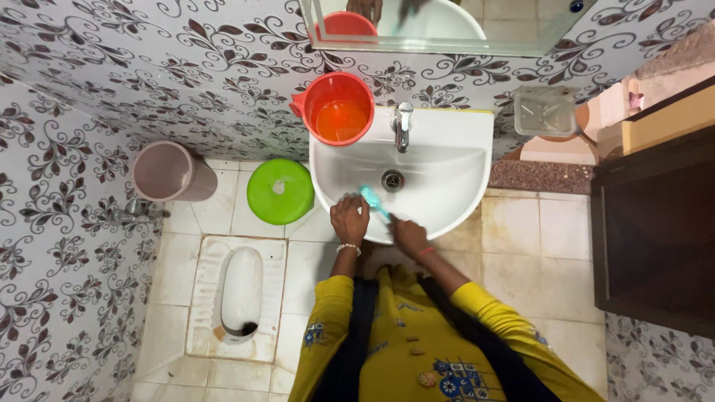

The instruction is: The person scrubs a white bathroom sink with a blue brush, repeatedly rinsing the brush under running water from the faucet. The person continues scrubbing the basin and faucet area throughout the clip.

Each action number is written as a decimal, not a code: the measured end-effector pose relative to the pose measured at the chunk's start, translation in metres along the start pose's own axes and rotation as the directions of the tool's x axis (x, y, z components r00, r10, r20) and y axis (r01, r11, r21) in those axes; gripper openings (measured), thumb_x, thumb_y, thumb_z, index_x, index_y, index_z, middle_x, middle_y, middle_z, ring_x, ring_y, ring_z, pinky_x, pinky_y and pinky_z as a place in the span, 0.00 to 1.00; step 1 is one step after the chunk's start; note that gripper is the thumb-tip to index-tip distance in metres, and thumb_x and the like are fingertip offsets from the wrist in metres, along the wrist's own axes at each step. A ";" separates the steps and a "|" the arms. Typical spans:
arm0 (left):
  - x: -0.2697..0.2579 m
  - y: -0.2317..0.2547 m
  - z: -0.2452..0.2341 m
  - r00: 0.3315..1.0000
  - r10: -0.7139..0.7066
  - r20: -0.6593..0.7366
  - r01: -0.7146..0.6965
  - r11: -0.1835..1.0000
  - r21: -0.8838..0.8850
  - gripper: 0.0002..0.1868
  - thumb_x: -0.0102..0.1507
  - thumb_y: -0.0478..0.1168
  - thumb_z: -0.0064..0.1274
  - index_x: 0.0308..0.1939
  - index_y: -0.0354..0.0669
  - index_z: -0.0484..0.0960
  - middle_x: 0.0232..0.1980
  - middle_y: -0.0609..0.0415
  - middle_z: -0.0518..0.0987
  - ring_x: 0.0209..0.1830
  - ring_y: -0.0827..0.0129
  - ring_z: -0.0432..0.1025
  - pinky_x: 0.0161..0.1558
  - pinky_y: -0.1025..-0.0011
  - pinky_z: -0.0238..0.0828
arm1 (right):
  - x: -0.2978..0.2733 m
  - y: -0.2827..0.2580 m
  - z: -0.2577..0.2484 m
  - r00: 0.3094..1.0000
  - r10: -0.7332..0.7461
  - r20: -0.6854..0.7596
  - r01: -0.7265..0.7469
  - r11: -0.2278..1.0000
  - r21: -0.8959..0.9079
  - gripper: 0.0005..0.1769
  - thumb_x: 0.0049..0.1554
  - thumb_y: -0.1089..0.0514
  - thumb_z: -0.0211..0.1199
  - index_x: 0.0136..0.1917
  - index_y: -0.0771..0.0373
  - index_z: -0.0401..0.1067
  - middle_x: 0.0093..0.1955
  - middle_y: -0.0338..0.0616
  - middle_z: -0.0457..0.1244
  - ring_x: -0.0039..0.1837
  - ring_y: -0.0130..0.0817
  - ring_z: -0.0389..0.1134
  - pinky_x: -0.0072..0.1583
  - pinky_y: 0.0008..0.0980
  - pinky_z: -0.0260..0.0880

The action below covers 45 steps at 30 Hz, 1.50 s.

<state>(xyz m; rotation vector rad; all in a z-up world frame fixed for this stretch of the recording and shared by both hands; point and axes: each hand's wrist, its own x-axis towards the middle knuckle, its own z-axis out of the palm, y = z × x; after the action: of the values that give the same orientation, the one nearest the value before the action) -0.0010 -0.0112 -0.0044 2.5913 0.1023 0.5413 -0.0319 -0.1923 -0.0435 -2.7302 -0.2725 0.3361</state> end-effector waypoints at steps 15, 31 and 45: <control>0.000 -0.001 0.001 0.998 -0.063 -0.008 0.062 0.995 -0.072 0.13 0.65 0.44 0.53 0.29 0.42 0.84 0.34 0.54 0.81 0.38 0.60 0.74 0.49 0.60 0.64 | 0.008 0.148 -0.113 0.985 0.152 -0.087 -0.173 0.926 -0.337 0.13 0.61 0.51 0.55 0.55 0.54 0.76 0.35 0.51 0.70 0.38 0.52 0.73 0.38 0.51 0.71; -0.003 -0.004 0.002 0.999 -0.023 -0.043 0.020 0.998 -0.067 0.13 0.65 0.44 0.53 0.29 0.42 0.84 0.34 0.53 0.80 0.38 0.58 0.74 0.48 0.60 0.65 | 0.008 0.035 -0.023 0.990 -0.054 0.129 0.103 0.908 -0.407 0.11 0.58 0.54 0.57 0.49 0.57 0.78 0.42 0.48 0.70 0.44 0.47 0.73 0.43 0.50 0.71; 0.000 -0.005 0.005 0.997 -0.065 -0.030 0.063 0.995 -0.081 0.14 0.66 0.45 0.53 0.31 0.41 0.85 0.35 0.52 0.81 0.39 0.59 0.74 0.50 0.60 0.66 | 0.014 0.025 -0.015 0.995 0.099 -0.002 -0.099 0.990 -0.106 0.16 0.64 0.46 0.53 0.60 0.53 0.73 0.42 0.51 0.71 0.44 0.54 0.73 0.44 0.55 0.71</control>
<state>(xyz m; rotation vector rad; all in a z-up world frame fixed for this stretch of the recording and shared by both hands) 0.0006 -0.0093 -0.0104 2.4930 0.1706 0.5537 -0.0110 -0.2168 -0.0419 -2.8539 -0.1604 0.3631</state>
